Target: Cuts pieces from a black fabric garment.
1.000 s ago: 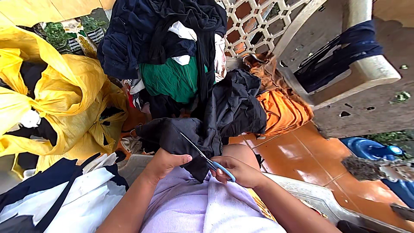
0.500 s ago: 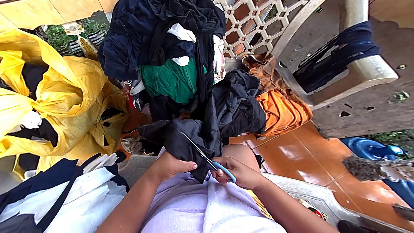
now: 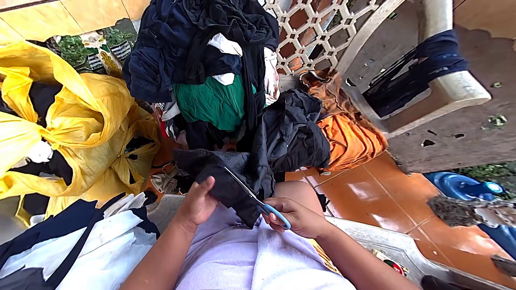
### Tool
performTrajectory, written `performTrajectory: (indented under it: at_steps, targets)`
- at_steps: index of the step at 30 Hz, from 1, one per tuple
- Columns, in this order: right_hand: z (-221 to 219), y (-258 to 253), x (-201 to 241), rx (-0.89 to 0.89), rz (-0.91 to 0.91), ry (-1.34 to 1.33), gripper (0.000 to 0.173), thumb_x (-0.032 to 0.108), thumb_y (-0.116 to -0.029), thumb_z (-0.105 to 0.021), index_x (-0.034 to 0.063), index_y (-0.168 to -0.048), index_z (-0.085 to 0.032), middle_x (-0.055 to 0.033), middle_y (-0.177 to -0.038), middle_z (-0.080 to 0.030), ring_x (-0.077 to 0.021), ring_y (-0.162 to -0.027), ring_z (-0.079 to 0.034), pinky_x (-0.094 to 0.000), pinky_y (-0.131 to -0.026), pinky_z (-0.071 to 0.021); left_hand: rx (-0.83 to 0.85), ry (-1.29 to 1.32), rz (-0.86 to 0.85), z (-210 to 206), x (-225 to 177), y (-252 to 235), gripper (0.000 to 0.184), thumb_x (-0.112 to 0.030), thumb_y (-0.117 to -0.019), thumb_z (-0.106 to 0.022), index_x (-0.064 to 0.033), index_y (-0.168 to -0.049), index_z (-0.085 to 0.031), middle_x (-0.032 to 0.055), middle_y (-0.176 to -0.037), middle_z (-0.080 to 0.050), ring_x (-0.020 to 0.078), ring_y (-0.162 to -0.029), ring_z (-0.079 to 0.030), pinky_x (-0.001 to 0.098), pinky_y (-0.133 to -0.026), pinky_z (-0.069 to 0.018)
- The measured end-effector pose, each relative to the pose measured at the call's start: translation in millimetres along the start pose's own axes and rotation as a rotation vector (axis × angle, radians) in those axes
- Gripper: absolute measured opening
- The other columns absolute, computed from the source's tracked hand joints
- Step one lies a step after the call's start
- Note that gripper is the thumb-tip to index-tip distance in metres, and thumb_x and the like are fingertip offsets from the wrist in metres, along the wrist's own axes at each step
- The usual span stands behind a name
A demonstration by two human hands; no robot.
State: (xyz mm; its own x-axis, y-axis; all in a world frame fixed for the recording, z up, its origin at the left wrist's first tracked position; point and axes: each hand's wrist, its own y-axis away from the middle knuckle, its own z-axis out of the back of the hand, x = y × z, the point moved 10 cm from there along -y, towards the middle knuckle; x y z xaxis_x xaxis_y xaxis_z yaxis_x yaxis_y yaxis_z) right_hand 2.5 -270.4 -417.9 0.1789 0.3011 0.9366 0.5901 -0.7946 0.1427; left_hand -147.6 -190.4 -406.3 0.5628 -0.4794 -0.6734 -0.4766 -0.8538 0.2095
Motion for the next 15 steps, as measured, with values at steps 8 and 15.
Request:
performTrajectory:
  at_steps: [8,15]
  targets:
    - [-3.5,0.3,-7.3,-0.022,-0.050,-0.050,0.014,0.034,-0.0968,-0.068,0.0223,-0.089,-0.066,0.0168,-0.073,-0.060,0.0074,-0.061,-0.053,-0.0106,-0.057,-0.0443,-0.051,0.029,-0.054,0.5,-9.2,-0.1,0.042,0.000,-0.0721,-0.086,-0.0043,-0.109,-0.066,0.0107,-0.102,-0.075,0.0206,-0.096,-0.073,0.0406,-0.089,-0.0609]
    - [-8.7,-5.8,-7.0,-0.040,-0.057,-0.064,0.019,0.041,-0.0948,-0.070,0.0230,-0.091,-0.065,0.0172,-0.071,-0.059,0.0069,-0.061,-0.054,-0.0113,-0.058,-0.0452,-0.049,-0.074,-0.073,-4.6,-12.4,4.5,0.041,0.007,-0.0737,-0.080,-0.0030,-0.110,-0.064,0.0085,-0.101,-0.075,0.0179,-0.096,-0.073,0.0379,-0.090,-0.0602]
